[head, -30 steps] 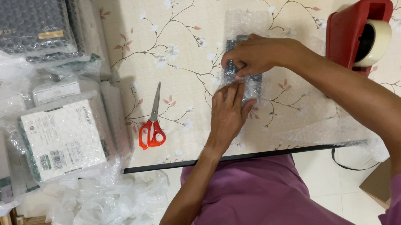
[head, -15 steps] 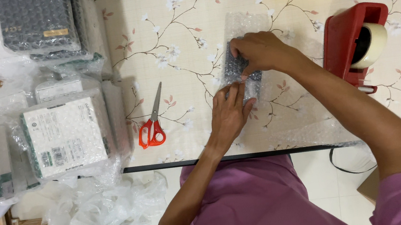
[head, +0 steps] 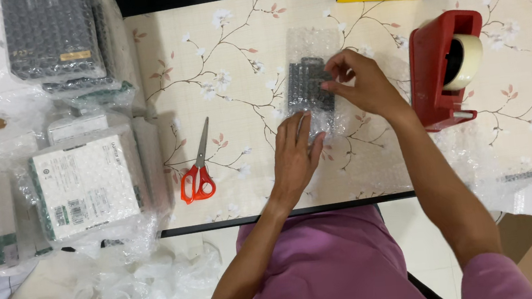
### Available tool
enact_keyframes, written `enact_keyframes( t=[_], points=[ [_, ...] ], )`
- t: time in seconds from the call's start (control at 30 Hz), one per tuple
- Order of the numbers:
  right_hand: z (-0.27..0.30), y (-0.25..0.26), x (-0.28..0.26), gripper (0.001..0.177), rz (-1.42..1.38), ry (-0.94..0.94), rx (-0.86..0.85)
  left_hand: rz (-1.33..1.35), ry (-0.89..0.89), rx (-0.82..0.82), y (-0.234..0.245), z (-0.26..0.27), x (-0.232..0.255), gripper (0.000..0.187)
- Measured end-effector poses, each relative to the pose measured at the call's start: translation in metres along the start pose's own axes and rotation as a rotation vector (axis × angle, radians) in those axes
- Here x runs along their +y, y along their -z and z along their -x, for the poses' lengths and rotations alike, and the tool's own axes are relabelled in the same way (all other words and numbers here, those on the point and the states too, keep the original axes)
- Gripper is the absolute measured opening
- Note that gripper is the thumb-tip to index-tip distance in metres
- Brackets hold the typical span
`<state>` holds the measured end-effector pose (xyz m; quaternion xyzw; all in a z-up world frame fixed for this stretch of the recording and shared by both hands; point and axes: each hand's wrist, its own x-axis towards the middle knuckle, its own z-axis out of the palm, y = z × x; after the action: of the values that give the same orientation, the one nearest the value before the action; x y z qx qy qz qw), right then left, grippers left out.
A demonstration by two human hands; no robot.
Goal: The person wraps a small boxed item in bubble wrap, secures the wrapping with tape from a dispenser, and cuts the bubble wrap with scissors.
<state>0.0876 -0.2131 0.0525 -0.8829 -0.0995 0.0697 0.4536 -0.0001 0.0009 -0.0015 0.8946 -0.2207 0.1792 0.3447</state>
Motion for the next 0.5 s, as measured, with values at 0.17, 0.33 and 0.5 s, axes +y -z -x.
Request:
enact_keyframes(
  t=[0.17, 0.33, 0.5],
  points=[
    [0.078, -0.013, -0.009, 0.028, -0.393, -0.052, 0.424, 0.171, -0.089, 0.163, 0.006, 0.001, 0.003, 0.036],
    [0.164, -0.012, 0.01, 0.013, -0.519, -0.123, 0.877, 0.216, -0.14, 0.197, 0.002, 0.003, 0.002, 0.032],
    [0.194, 0.009, 0.022, 0.011, -0.461, -0.232, 1.239, 0.241, -0.173, 0.167, -0.01, 0.002, 0.018, 0.031]
  ],
)
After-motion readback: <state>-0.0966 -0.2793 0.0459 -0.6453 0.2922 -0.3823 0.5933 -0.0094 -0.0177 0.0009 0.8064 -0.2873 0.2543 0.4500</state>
